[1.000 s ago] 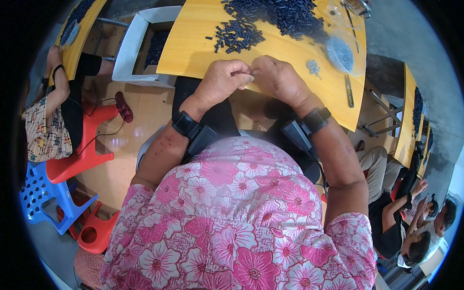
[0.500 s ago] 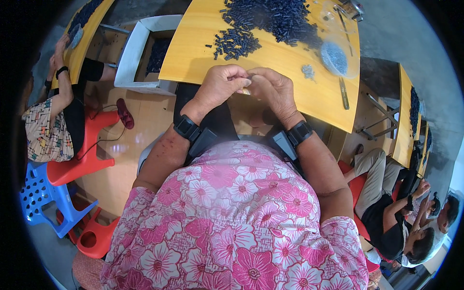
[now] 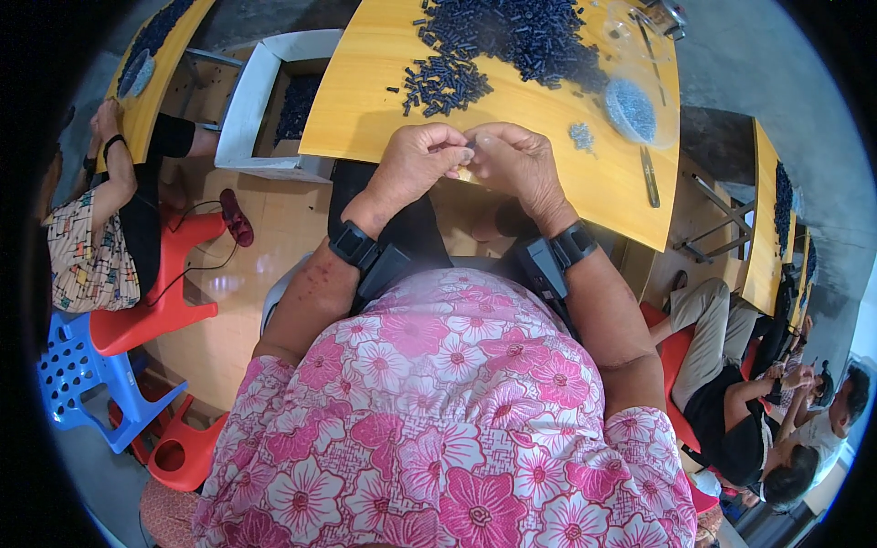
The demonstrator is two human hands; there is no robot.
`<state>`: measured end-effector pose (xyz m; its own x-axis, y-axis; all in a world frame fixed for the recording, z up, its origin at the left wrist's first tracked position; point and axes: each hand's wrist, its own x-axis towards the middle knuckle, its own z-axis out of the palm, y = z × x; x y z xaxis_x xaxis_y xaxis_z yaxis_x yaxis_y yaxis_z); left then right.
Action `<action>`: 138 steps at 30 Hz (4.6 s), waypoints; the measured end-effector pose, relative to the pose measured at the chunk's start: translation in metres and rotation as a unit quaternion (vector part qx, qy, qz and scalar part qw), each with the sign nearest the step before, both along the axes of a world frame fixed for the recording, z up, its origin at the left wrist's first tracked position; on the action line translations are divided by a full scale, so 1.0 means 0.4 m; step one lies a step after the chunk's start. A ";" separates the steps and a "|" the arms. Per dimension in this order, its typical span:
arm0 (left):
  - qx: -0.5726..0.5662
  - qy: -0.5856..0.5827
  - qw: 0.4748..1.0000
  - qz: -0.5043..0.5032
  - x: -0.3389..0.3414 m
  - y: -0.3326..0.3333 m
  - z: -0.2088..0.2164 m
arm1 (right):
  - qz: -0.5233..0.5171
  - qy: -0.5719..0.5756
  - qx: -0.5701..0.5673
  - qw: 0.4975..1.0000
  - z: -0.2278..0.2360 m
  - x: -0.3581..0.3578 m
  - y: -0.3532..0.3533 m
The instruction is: The person is sitting at a table and assembling small blue plastic parts by hand.
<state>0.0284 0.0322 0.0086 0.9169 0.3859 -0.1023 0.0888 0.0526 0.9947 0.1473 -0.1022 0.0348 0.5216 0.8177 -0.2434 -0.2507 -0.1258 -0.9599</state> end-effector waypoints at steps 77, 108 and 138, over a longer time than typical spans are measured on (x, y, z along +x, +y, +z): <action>-0.084 -0.009 0.996 -0.029 -0.071 -0.070 0.029 | 0.027 0.071 0.022 0.997 -0.003 -0.054 -0.058; -0.049 0.005 0.998 0.023 -0.078 -0.082 0.066 | 0.021 0.122 -0.036 0.992 0.013 -0.065 -0.074; 0.003 -0.050 0.998 -0.045 -0.065 -0.079 0.084 | 0.096 -0.330 0.002 0.939 0.061 -0.086 -0.059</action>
<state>0.0025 0.0007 0.0424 0.9536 0.3010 -0.0072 -0.0058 0.0423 0.9991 0.1128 -0.1256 0.0594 0.4001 0.9126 0.0840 0.4268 -0.1044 -0.8983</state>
